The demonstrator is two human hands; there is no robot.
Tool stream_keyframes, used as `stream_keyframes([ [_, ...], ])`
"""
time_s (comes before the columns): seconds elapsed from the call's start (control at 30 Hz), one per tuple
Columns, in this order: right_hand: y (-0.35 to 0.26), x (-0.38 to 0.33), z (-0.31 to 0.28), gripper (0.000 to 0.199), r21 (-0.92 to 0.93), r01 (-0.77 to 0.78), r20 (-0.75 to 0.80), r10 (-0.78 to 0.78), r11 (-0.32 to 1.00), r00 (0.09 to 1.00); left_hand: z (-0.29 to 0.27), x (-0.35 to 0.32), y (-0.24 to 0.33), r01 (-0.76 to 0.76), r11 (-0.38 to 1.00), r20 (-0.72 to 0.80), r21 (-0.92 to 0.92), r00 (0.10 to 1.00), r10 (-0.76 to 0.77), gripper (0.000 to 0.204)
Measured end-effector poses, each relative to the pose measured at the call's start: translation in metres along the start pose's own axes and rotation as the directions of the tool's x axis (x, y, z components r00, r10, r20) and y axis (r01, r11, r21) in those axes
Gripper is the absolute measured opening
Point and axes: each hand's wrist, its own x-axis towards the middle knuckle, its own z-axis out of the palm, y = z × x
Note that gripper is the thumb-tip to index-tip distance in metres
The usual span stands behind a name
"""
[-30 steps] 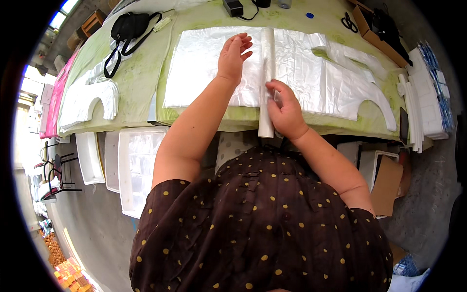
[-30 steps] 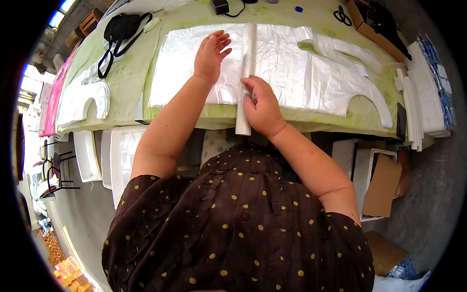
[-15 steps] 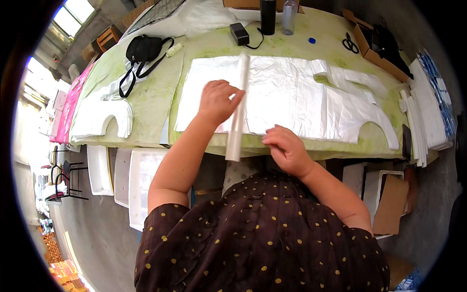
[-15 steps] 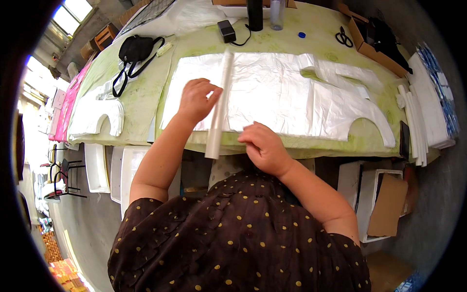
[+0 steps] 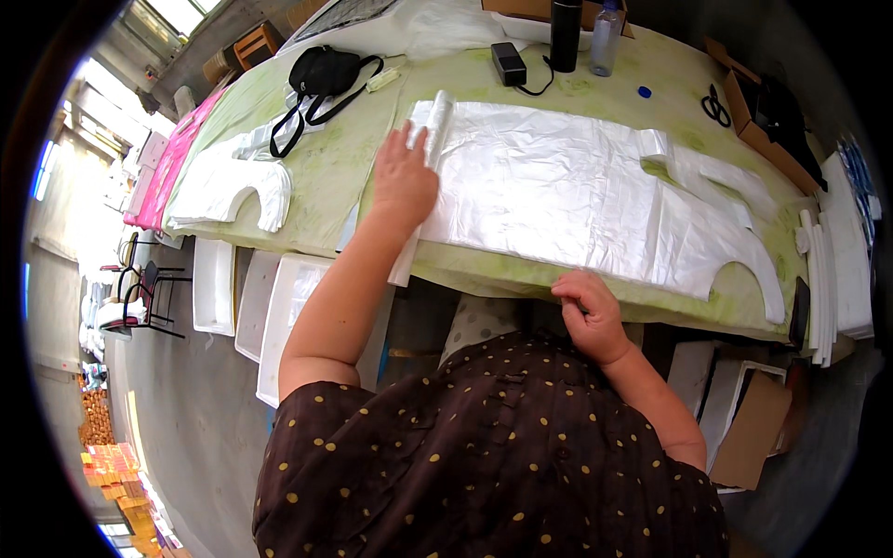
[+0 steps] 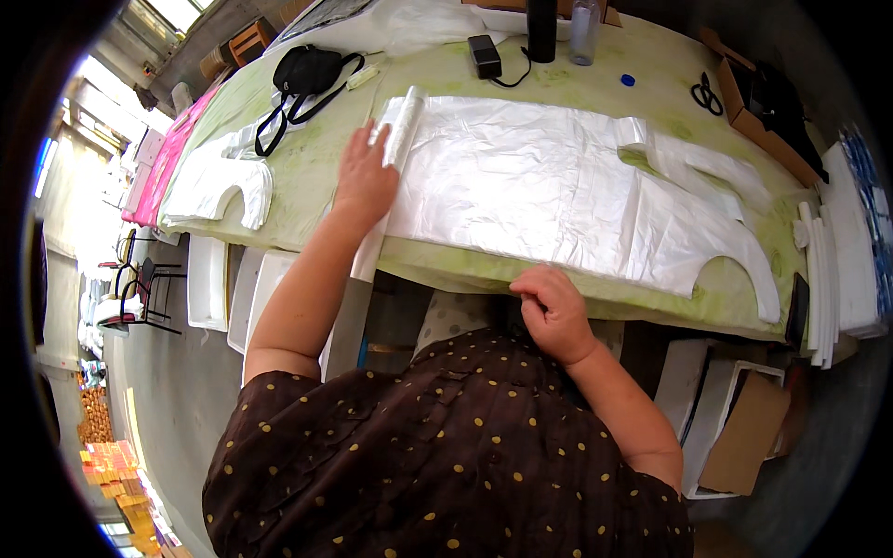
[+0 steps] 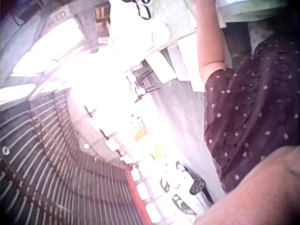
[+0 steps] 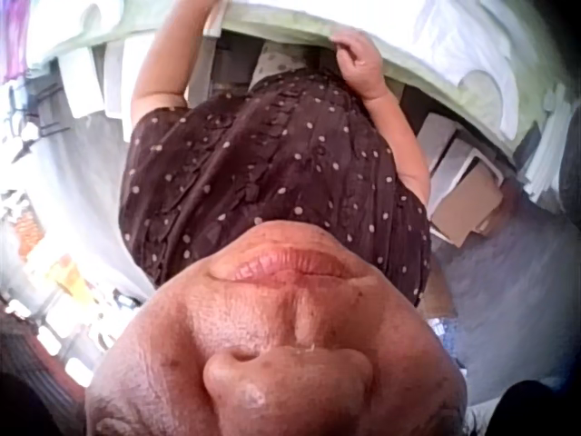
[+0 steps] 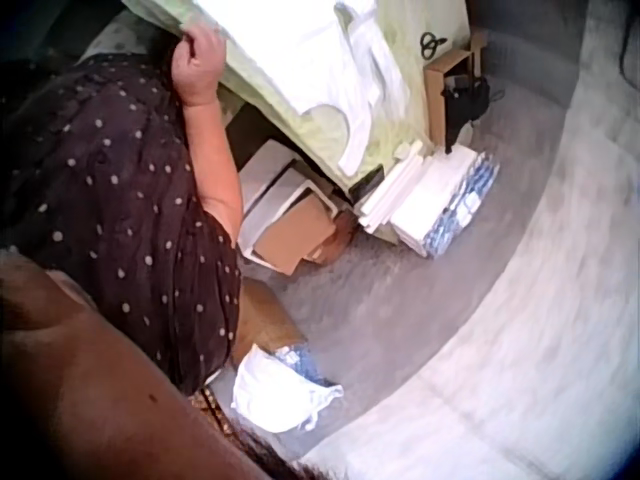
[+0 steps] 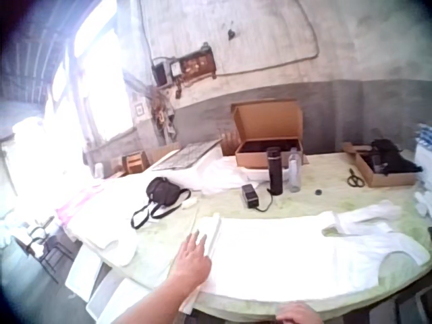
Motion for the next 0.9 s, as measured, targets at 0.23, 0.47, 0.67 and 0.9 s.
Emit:
stream_keyframes([
  [0.23,-0.002,-0.006,-0.007,0.023,-0.043,0.041,0.03,-0.039,0.998,0.999,0.024,-0.001,-0.014,0.323,0.946,0.235,-0.042,0.923,-0.305,0.095],
  [0.47,-0.011,-0.009,-0.015,0.021,-0.035,-0.038,-0.02,0.037,0.999,0.999,-0.007,0.016,-0.069,0.546,0.838,0.412,0.016,0.76,-0.503,0.097],
  [0.67,-0.026,0.005,-0.007,0.022,0.062,-0.219,0.04,0.217,0.974,0.975,-0.029,0.008,-0.029,0.541,0.018,0.52,-0.841,0.816,-0.252,0.043],
  [0.9,-0.048,0.044,0.031,0.09,0.489,-0.624,0.372,0.501,0.61,0.781,-0.024,-0.016,0.095,0.478,-0.717,0.552,-0.507,0.819,0.155,0.043],
])
